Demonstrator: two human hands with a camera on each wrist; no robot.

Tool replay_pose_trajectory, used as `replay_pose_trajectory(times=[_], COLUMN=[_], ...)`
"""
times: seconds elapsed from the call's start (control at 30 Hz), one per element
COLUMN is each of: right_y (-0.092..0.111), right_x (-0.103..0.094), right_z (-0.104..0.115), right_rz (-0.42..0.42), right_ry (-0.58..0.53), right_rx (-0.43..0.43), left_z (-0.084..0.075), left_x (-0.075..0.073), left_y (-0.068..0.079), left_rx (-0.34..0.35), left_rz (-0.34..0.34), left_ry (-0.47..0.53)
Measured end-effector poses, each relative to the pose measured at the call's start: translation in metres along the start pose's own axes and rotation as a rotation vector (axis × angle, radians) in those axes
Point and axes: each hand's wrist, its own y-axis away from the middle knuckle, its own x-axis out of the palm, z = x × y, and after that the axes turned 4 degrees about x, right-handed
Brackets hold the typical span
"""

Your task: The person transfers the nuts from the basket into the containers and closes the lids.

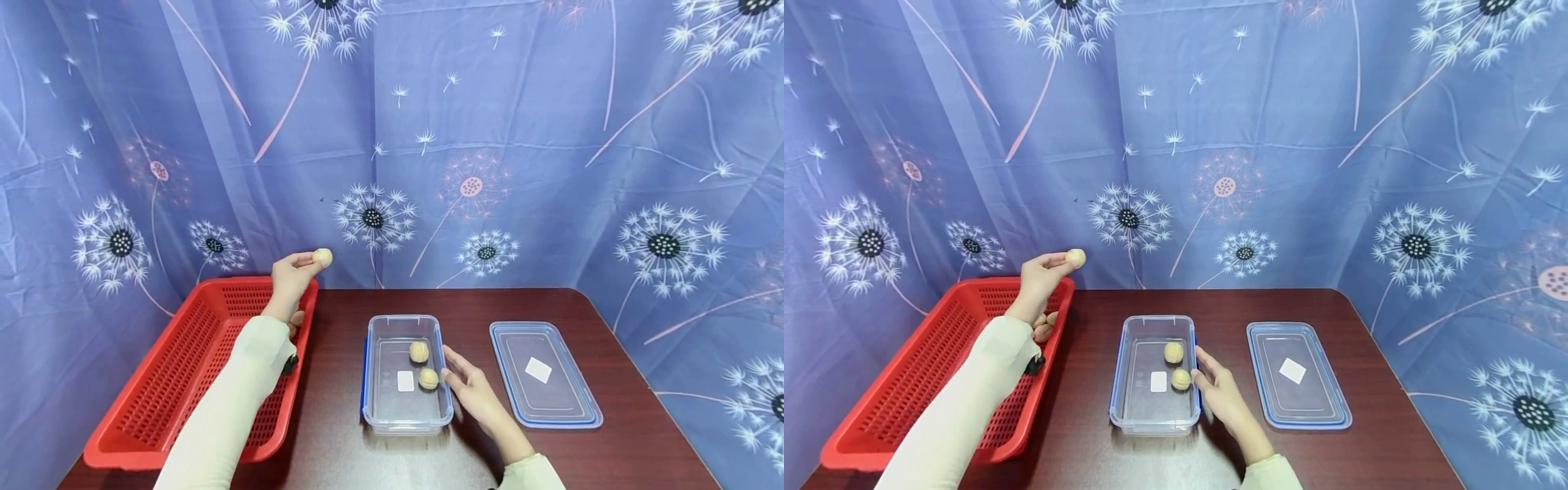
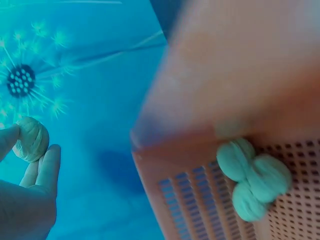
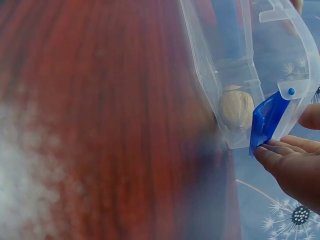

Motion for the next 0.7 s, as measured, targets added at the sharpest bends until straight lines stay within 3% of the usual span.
replay_pose_trajectory(times=[0.43,0.7], right_y=[-0.001,0.0], right_x=[0.0,0.0], right_z=[-0.002,-0.001], right_rz=[-0.011,-0.004], right_ry=[0.002,0.001], right_rx=[0.007,0.0], left_z=[-0.016,-0.021], left_x=[0.042,0.063], left_y=[0.011,0.026], left_rx=[0.038,0.016], left_rz=[0.041,0.09], left_ry=[0.097,0.116])
